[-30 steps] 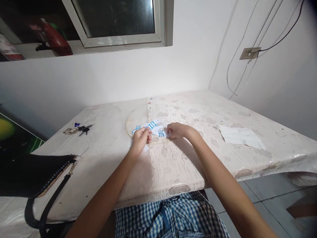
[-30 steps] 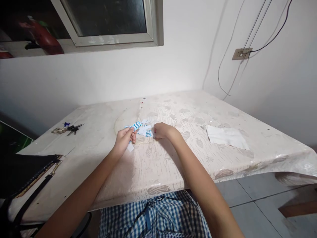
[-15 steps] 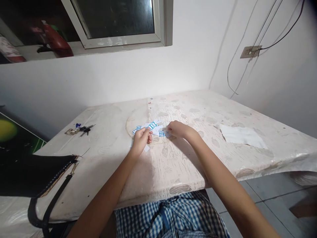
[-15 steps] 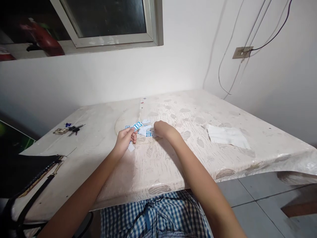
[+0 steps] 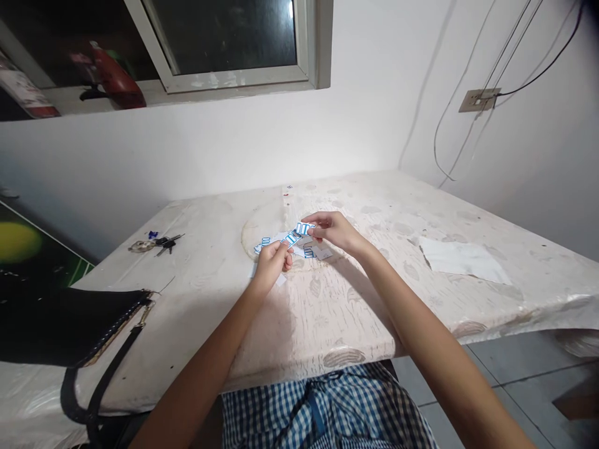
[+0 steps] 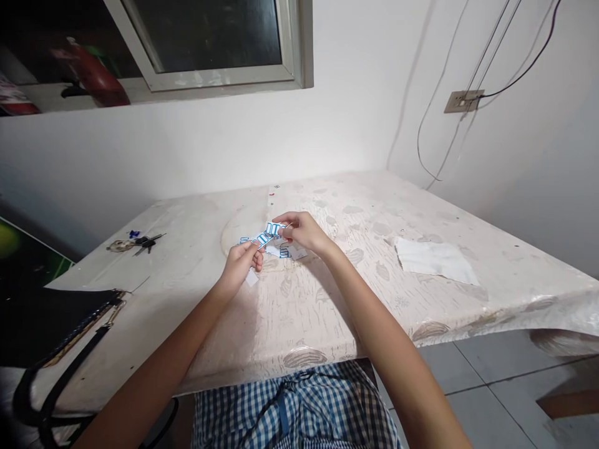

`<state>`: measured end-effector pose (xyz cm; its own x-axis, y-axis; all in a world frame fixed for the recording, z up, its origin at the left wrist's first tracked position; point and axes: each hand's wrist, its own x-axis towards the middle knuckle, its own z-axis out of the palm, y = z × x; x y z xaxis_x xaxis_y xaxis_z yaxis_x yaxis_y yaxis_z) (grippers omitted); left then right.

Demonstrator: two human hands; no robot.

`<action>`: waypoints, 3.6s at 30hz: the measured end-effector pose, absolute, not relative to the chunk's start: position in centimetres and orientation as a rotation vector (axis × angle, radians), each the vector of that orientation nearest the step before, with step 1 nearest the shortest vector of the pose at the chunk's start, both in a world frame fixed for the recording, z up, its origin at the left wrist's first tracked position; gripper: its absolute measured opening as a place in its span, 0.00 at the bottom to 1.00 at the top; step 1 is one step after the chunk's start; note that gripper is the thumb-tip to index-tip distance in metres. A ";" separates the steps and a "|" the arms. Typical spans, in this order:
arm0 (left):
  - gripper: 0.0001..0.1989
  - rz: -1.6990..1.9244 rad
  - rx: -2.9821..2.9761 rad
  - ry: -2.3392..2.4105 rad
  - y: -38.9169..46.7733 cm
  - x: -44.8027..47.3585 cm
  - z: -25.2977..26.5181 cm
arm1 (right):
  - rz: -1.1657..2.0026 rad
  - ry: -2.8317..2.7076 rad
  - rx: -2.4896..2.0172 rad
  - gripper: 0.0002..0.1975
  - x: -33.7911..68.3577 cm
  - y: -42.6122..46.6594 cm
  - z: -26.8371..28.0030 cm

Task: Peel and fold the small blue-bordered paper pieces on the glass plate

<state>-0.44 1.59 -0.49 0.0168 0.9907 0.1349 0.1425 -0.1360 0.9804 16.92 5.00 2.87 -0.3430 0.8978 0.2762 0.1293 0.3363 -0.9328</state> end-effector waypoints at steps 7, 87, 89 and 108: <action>0.18 1.183 1.430 1.189 1.7 -0.5 -0.9 | 1.051 -1.735 -1.013 0.11 16.7 5.7 2.0; 0.20 1.133 1.474 1.109 1.2 -0.2 -0.7 | 1.156 -1.836 -0.873 0.14 15.7 4.3 2.1; 0.18 1.135 1.469 1.116 1.1 -0.2 -0.6 | 1.153 -1.883 -0.871 0.13 15.8 4.2 2.1; 0.14 1.361 1.381 1.249 2.1 -1.1 -1.2 | 0.771 -2.423 -1.640 0.11 18.5 5.1 1.8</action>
